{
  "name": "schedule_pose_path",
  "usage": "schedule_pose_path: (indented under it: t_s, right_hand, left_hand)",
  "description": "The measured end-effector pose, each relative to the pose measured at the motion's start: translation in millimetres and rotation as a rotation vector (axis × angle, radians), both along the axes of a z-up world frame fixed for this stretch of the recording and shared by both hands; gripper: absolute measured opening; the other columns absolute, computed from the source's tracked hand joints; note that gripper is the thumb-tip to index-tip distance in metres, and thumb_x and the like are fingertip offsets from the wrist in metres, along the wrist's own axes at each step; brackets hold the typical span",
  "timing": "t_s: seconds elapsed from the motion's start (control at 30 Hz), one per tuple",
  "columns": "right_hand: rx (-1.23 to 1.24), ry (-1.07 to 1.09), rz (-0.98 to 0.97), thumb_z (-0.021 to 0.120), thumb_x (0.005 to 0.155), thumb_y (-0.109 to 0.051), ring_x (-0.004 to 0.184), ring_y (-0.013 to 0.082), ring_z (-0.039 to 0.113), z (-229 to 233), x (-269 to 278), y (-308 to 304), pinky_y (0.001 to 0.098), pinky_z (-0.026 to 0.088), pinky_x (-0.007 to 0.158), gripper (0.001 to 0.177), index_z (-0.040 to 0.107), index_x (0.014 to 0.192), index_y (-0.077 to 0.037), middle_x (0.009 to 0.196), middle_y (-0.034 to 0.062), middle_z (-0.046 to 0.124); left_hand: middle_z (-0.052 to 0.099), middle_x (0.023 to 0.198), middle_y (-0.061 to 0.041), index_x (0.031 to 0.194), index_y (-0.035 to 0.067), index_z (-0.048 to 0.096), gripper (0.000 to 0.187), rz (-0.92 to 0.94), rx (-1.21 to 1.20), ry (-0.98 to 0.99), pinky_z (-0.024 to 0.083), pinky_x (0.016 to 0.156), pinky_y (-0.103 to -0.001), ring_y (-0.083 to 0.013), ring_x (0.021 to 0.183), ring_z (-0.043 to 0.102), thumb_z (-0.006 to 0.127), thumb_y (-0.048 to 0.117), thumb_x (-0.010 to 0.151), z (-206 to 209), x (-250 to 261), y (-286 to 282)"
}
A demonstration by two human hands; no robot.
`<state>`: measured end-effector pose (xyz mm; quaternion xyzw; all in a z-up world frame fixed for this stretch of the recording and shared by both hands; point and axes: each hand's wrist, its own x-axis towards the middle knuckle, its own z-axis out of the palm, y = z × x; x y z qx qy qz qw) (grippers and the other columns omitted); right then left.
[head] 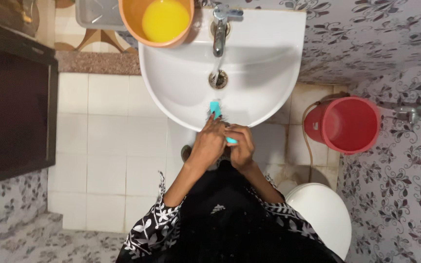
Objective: The person scrubs the inside of a white bathroom sink using a blue scrub brush. They repeatedly scrub the basin and the drain area, occasionally rinsing the brush under the running tap water.
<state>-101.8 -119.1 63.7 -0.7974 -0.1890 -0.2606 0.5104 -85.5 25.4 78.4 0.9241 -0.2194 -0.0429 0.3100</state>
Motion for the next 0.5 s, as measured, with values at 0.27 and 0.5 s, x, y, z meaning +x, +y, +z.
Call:
schedule_pose_path:
  t_s: [0.27,0.5]
  right_hand:
    - [-0.086,0.048,-0.081,0.06,0.081,0.006,0.09,0.0345,0.061,-19.4,12.7,33.0,0.0426,0.053,0.076,0.031,0.066,0.111,0.004,0.102,0.0184,0.066]
    - [-0.134,0.124,-0.094,0.048,0.088,0.009,0.109,0.037,0.061,-38.2,28.1,70.1,0.0432,0.055,0.094,0.041,0.063,0.124,-0.002,0.117,0.0206,0.064]
  left_hand:
    - [0.07,0.121,-0.023,0.1,-0.004,0.074,0.024,0.023,0.043,-0.155,0.025,0.125,-0.056,-0.0405,0.136,0.057,0.065,-0.008,0.078,-7.4,15.0,21.9]
    - [0.066,0.132,-0.02,0.115,-0.005,0.073,0.04,-0.123,0.047,-0.16,0.022,0.122,-0.06,-0.0394,0.135,0.055,0.064,-0.015,0.077,-50.2,69.6,66.9]
